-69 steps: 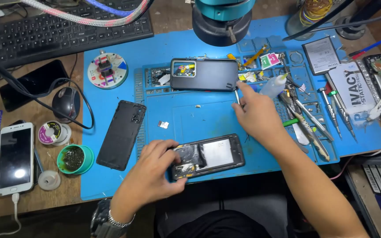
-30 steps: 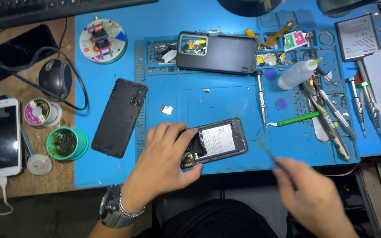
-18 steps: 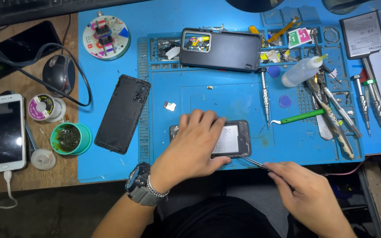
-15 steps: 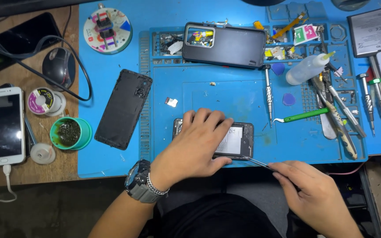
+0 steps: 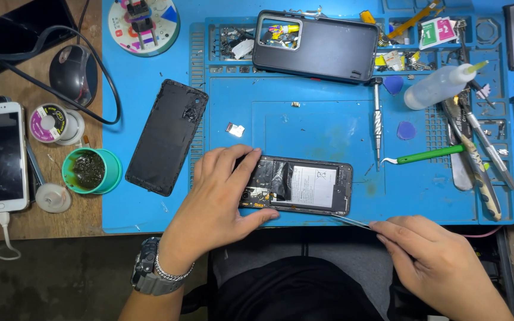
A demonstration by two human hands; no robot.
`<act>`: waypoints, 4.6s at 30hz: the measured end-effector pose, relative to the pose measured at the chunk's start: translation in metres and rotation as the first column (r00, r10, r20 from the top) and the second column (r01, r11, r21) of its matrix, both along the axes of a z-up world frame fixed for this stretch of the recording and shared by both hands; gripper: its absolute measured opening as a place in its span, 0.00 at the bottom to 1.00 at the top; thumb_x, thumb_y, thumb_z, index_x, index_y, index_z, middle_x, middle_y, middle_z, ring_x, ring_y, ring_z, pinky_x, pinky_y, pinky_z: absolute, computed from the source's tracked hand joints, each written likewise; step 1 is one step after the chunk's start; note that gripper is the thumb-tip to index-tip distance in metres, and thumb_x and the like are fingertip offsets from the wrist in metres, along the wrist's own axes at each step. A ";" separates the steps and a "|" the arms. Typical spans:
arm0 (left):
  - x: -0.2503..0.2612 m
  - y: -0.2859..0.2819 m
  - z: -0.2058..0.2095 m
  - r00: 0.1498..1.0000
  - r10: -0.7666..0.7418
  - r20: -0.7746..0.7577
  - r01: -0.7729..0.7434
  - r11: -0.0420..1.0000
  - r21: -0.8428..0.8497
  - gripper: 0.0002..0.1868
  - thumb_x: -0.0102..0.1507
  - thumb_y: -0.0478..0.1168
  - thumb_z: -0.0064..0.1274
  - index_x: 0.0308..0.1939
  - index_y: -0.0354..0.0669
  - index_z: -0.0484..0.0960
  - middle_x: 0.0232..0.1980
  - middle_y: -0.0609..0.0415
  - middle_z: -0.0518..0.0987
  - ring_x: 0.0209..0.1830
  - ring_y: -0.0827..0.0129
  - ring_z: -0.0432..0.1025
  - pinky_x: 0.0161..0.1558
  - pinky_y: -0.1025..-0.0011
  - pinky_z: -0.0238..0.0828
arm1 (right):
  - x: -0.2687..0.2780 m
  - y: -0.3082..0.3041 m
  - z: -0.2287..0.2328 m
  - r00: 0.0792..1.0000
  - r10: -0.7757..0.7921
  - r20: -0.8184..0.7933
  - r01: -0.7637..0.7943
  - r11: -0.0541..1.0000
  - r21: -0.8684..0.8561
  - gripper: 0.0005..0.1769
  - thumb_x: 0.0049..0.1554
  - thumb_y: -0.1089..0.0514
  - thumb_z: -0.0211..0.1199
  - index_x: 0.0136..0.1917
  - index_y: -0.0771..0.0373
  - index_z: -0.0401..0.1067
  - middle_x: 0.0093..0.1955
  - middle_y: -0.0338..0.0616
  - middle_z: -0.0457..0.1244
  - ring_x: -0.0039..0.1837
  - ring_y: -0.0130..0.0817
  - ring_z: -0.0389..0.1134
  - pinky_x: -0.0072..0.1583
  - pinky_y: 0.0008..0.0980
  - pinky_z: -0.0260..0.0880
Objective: Using a thin metal prying tool to detach and remove internal components from a disassembled smartphone on a repair mat.
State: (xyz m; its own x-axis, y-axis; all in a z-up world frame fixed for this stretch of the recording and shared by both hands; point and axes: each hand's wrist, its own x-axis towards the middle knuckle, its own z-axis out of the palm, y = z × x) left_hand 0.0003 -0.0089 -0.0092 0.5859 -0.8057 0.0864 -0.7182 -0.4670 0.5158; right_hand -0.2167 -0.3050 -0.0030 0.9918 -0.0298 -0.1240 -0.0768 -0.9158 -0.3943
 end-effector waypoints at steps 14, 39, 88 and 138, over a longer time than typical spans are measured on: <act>0.000 0.002 -0.010 1.000 0.000 0.017 0.001 0.999 -0.032 0.52 0.56 0.66 0.66 0.72 0.36 0.65 0.67 0.44 0.68 0.66 0.46 0.61 0.61 0.47 0.60 | -0.006 0.009 0.001 0.993 0.042 0.114 -0.041 0.999 -0.012 0.21 0.54 0.67 0.62 0.60 0.55 0.77 0.47 0.38 0.71 0.46 0.33 0.73 0.48 0.31 0.76; 0.003 0.002 -0.009 1.000 -0.008 0.014 0.009 0.998 -0.066 0.50 0.57 0.66 0.65 0.70 0.35 0.67 0.65 0.45 0.69 0.65 0.47 0.62 0.62 0.49 0.61 | -0.002 0.033 -0.031 0.874 -0.160 0.460 0.044 0.967 0.251 0.09 0.55 0.73 0.66 0.51 0.72 0.77 0.40 0.50 0.70 0.40 0.34 0.73 0.46 0.26 0.77; 0.002 0.000 -0.011 1.000 0.013 0.018 -0.012 0.998 -0.062 0.50 0.55 0.67 0.65 0.70 0.38 0.67 0.64 0.46 0.71 0.64 0.47 0.63 0.62 0.49 0.60 | -0.002 0.006 -0.018 0.953 0.091 0.291 -0.097 0.995 0.009 0.22 0.56 0.71 0.62 0.64 0.61 0.74 0.45 0.42 0.69 0.40 0.33 0.68 0.42 0.31 0.71; 0.004 0.002 -0.007 1.000 0.007 0.004 -0.007 0.998 -0.056 0.50 0.53 0.64 0.70 0.67 0.36 0.68 0.64 0.46 0.69 0.63 0.48 0.62 0.63 0.50 0.60 | 0.022 -0.009 -0.007 0.850 0.526 0.026 -0.497 0.818 -0.288 0.27 0.55 0.58 0.59 0.69 0.58 0.67 0.51 0.36 0.65 0.41 0.35 0.64 0.30 0.36 0.65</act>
State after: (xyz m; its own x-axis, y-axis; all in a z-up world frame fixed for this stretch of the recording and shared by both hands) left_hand 0.0041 -0.0072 -0.0161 0.5910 -0.7954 0.1340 -0.7174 -0.4424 0.5381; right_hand -0.1942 -0.3137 -0.0104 0.8794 0.4686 -0.0839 0.4585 -0.8811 -0.1158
